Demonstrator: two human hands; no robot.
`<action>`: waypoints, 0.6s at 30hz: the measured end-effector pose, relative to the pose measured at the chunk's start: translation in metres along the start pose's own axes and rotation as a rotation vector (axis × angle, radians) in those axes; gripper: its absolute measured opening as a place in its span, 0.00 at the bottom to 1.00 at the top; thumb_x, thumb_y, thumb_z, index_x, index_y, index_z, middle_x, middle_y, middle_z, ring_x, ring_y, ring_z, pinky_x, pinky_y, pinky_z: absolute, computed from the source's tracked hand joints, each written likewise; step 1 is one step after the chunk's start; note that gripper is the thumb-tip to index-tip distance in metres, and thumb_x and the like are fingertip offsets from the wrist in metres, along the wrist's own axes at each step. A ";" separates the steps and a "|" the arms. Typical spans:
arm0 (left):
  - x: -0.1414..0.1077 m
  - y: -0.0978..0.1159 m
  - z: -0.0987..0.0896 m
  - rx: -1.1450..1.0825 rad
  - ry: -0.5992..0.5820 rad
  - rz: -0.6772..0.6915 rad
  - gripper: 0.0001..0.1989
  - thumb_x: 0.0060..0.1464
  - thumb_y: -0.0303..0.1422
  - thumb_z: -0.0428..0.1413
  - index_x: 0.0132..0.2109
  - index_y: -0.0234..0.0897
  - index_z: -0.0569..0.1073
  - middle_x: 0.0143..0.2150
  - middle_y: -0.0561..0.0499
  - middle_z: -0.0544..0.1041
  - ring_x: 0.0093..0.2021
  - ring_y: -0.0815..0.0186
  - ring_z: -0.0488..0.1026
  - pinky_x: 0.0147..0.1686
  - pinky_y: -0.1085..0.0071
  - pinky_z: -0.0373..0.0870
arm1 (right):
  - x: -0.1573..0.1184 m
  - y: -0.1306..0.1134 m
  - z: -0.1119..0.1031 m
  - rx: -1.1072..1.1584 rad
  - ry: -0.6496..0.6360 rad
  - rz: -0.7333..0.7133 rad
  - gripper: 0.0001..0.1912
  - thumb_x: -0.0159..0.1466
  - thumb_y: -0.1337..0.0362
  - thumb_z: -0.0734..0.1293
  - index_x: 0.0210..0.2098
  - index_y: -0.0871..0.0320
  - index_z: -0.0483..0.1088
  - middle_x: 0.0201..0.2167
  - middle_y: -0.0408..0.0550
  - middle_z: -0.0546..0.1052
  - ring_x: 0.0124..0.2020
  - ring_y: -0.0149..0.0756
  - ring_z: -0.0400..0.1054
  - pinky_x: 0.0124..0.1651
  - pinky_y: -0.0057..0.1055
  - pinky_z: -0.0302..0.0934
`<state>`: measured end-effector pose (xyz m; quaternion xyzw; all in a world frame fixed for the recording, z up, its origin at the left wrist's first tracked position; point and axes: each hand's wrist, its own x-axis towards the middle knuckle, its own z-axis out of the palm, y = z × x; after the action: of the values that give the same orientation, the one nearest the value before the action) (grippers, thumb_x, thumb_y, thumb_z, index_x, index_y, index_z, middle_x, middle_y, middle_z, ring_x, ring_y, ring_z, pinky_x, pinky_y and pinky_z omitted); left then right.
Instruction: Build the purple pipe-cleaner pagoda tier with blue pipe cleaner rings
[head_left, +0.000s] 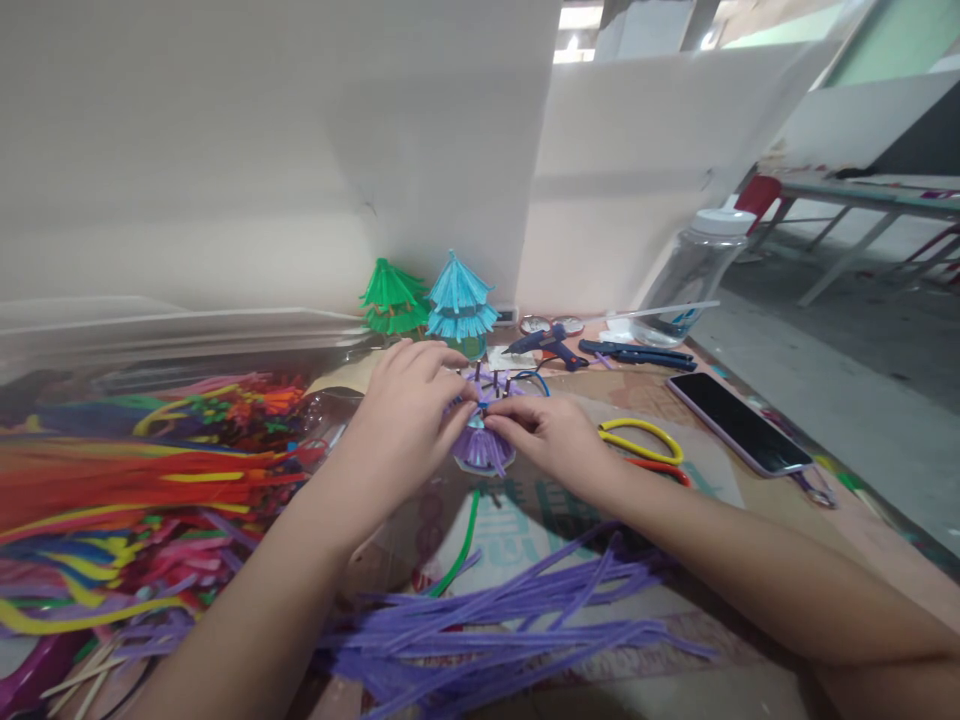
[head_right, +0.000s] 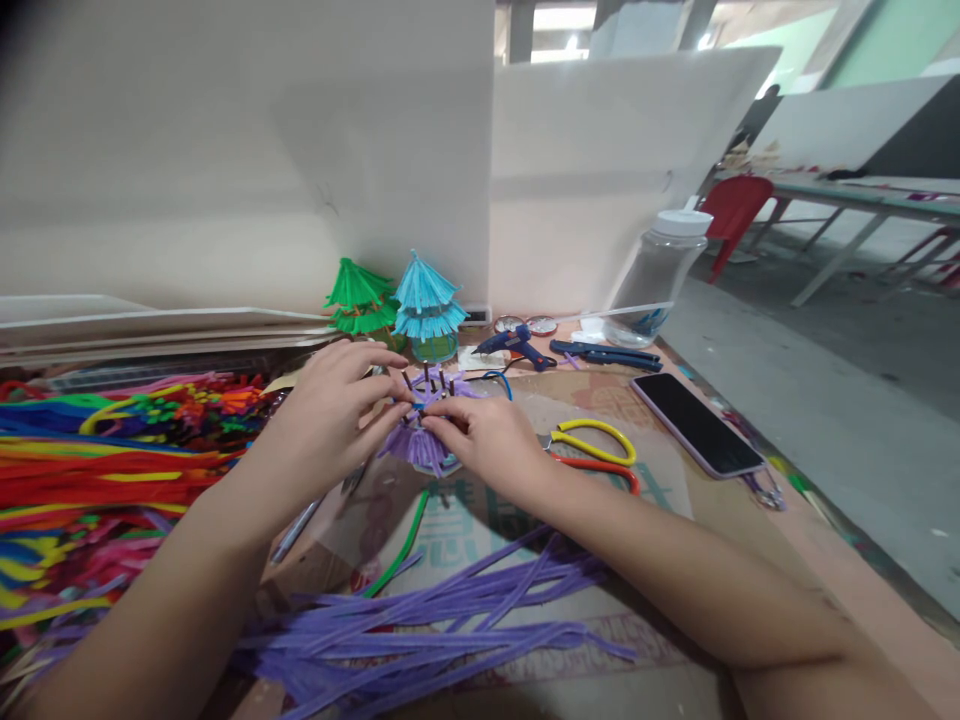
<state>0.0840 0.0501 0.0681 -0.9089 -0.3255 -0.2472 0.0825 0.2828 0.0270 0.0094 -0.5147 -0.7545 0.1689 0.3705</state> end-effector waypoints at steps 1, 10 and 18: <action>0.000 0.000 0.000 0.000 0.001 0.002 0.07 0.63 0.31 0.54 0.41 0.38 0.77 0.51 0.45 0.77 0.54 0.54 0.70 0.57 0.51 0.64 | 0.000 0.000 0.000 -0.004 0.000 -0.002 0.10 0.67 0.60 0.68 0.41 0.54 0.82 0.29 0.44 0.83 0.25 0.31 0.70 0.31 0.27 0.59; 0.000 0.000 -0.001 -0.005 0.000 0.001 0.06 0.62 0.30 0.55 0.40 0.39 0.77 0.51 0.45 0.77 0.54 0.54 0.71 0.57 0.52 0.64 | 0.000 0.001 0.000 -0.022 0.007 -0.014 0.11 0.67 0.60 0.68 0.41 0.54 0.82 0.29 0.44 0.83 0.25 0.31 0.69 0.30 0.26 0.58; 0.000 -0.001 0.000 -0.020 0.001 0.010 0.07 0.62 0.30 0.55 0.41 0.37 0.79 0.52 0.44 0.78 0.54 0.53 0.71 0.57 0.51 0.65 | 0.000 0.001 0.000 -0.022 0.007 -0.017 0.11 0.67 0.60 0.67 0.41 0.54 0.82 0.31 0.45 0.83 0.27 0.33 0.72 0.32 0.27 0.60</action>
<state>0.0839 0.0508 0.0679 -0.9111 -0.3186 -0.2505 0.0746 0.2832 0.0272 0.0084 -0.5128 -0.7595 0.1555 0.3689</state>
